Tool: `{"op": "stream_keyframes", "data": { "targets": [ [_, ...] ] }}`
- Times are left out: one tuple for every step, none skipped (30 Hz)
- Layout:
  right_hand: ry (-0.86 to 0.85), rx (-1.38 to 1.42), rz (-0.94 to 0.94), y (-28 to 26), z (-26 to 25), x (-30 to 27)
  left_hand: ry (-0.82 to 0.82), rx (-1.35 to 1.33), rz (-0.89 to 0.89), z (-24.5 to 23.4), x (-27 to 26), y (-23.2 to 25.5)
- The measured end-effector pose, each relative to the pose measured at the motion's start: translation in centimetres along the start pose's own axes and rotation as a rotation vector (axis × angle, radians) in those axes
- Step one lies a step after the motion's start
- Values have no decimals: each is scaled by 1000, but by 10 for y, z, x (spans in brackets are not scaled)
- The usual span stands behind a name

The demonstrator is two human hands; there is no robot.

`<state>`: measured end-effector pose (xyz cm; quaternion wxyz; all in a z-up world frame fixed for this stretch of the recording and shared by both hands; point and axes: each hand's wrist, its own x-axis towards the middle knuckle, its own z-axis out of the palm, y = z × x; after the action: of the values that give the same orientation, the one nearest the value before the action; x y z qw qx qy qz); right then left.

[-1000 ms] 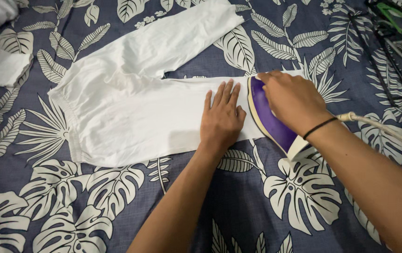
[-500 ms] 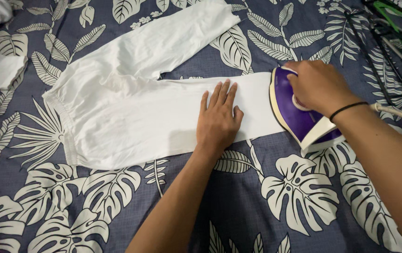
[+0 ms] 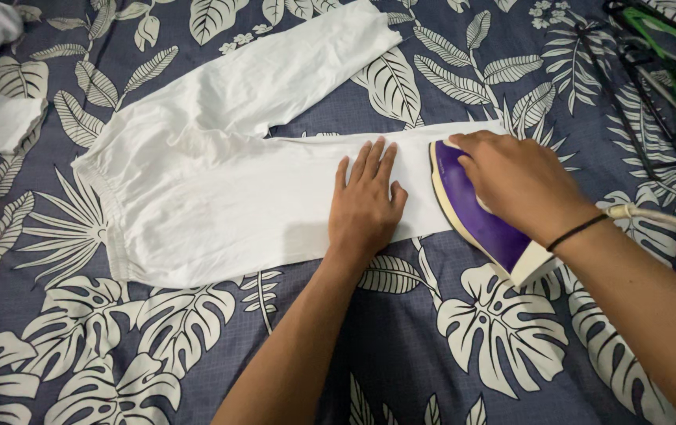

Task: The person irons a white pair of pants on a bed with a floral patterned sheet. They use a purple and white iron to smooth the fabric, repeatedly adjusting the garment's position and folding the legs to ensure even coverage.

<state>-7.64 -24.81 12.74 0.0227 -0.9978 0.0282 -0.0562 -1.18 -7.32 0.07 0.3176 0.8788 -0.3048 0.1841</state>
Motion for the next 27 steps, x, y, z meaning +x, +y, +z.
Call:
{"op": "stream_keyframes", "data": {
  "targets": [
    [-2, -23, 4, 1, 2, 0, -5, -4, -2, 0, 0, -1],
    [1, -36, 17, 4, 4, 0, -15, -10, -2, 0, 0, -1],
    [4, -49, 30, 9, 5, 2, -26, -3, -1, 1, -1, -1],
    [10, -65, 39, 15, 6, 6, -31, 5, 0, 1, 1, -1],
    [26, -68, 46, 21, 7, 8, -37, 13, 2, 1, 1, 0],
    [43, -70, 52, 27, 10, 11, -42, 17, -1, 0, 2, 0],
    [59, -73, 57, 33, 12, 14, -47, 21, -4, 0, 2, 0],
    [58, -123, 64, 40, 14, 18, -52, 25, -7, 0, 1, 0],
    [56, -173, 71, 47, 16, 22, -49, 26, -7, 0, 1, 0],
    [55, -223, 81, 55, 18, 25, -48, 27, -4, 0, 1, 0],
    [44, -208, 107, 61, 20, 28, -46, 27, -1, 0, 1, 1],
    [35, -192, 131, 67, 21, 31, -47, 26, -3, 0, 1, 1],
    [25, -177, 154, 71, 22, 32, -49, 24, -4, 1, 1, 1],
    [25, -148, 140, 75, 22, 30, -50, 22, -6, 1, 1, 1],
    [26, -118, 126, 78, 21, 28, -47, 25, 0, 1, 1, 0],
    [24, -91, 111, 79, 18, 26, -44, 25, 3, 1, 1, 0],
    [4, -74, 129, 78, 15, 23, -41, 25, 7, 1, 1, 0],
    [-16, -56, 147, 77, 12, 16, -38, 26, 9, 1, 0, 0],
    [-36, -38, 165, 73, 9, 9, -36, 27, 10, 1, -2, 0],
    [-58, -20, 182, 69, 7, 4, -33, 29, 16, 1, -3, 0],
    [-81, -3, 199, 66, 4, -1, -34, 44, 18, 1, -3, 1],
    [-102, 15, 215, 63, 1, -5, -33, 60, 20, 2, -3, 2],
    [-100, 2, 196, 61, -1, -10, -33, 77, 22, 2, -4, 3],
    [-99, -9, 176, 58, -2, -16, -29, 78, 23, 1, -6, 4],
    [-98, -20, 156, 57, -3, -21, -26, 80, 23, 1, -8, 6],
    [-89, -16, 155, 55, -4, -25, -25, 81, 23, 0, -10, 7],
    [-81, -12, 155, 53, -4, -29, -21, 76, 28, 0, -11, 7]
  ]
}}
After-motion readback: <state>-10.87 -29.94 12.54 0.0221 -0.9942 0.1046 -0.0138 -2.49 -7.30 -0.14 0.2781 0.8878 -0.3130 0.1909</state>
